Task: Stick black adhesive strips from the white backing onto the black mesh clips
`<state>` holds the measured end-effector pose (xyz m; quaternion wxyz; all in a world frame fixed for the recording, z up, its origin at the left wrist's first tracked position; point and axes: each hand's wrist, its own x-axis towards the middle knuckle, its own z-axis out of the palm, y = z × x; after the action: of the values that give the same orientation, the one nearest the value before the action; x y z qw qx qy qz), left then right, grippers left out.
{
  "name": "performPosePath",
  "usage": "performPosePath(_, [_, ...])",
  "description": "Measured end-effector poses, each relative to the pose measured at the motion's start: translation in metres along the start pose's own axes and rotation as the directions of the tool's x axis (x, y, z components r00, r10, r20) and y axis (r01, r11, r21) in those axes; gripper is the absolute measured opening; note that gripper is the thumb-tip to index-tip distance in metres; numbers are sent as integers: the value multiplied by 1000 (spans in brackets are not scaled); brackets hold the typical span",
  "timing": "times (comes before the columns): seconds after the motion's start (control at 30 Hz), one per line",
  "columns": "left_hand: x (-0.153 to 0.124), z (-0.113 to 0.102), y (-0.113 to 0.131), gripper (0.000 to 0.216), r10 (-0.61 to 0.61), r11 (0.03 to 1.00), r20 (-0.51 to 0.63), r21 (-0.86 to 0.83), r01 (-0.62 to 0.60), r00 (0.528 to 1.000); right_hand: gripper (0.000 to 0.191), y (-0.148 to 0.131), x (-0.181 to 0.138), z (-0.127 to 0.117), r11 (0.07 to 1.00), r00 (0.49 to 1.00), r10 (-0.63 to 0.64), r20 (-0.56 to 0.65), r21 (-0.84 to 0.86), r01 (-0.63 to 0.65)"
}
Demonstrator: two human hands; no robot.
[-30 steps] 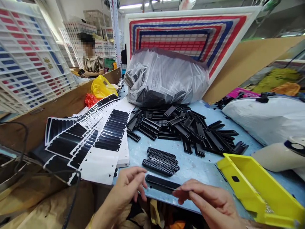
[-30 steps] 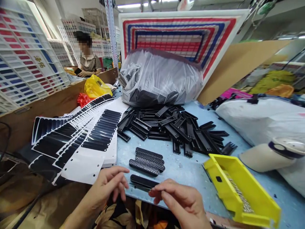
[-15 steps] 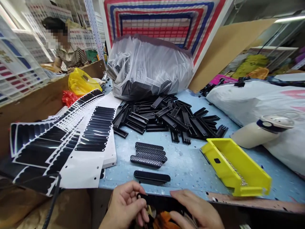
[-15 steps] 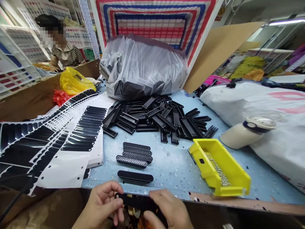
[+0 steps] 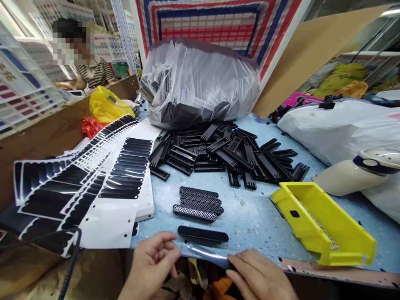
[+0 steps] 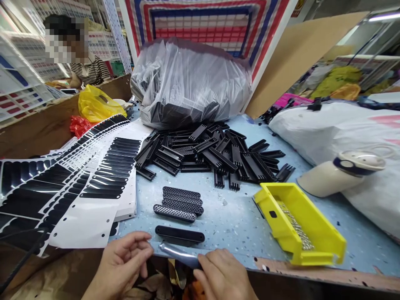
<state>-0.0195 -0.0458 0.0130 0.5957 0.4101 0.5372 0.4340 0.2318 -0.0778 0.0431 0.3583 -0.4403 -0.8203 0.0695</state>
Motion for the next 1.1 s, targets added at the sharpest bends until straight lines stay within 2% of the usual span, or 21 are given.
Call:
performPosePath(0.07, [11, -7, 3, 23, 184, 972, -111, 167, -164, 977, 26, 10, 5, -7, 994, 994, 111, -2, 20, -111])
performPosePath(0.1, [18, -10, 4, 21, 271, 937, -127, 260, -232, 954, 23, 16, 9, -9, 987, 988, 155, -12, 41, -154])
performPosePath(0.17, [35, -14, 5, 16, 397, 854, -114, 410, -321, 910, 18, 27, 17, -10, 974, 977, 214, -24, 86, -211])
performPosePath(0.23, [52, -15, 4, 19, 448, 796, -83, 491, -355, 890, 17, 36, 22, -6, 958, 964, 266, 8, 109, -265])
performPosePath(0.37, [76, -10, 1, 31, 464, 708, 55, 577, -407, 884, 18, 39, 24, 12, 953, 963, 269, 23, 137, -269])
performPosePath(0.47, [81, -3, 1, 25, 442, 670, 164, 594, -446, 882, 18, 31, 23, 21, 958, 973, 230, 12, 171, -228])
performPosePath(0.63, [78, 7, 2, 17, 367, 696, 190, 593, -404, 911, 17, 29, 27, 19, 965, 979, 205, -1, 169, -202])
performPosePath(0.73, [78, 8, 4, 21, 333, 716, 175, 592, -369, 927, 14, 42, 31, 14, 979, 977, 195, -84, 77, -188])
performPosePath(0.83, [78, 6, 9, 24, 327, 721, 219, 570, -393, 919, 14, 55, 35, 14, 985, 978, 171, -117, 24, -169])
performPosePath(1.1, [76, -4, 15, 24, 273, 777, 305, 490, -396, 912, 18, 47, 32, 17, 977, 978, 183, 96, 98, -192])
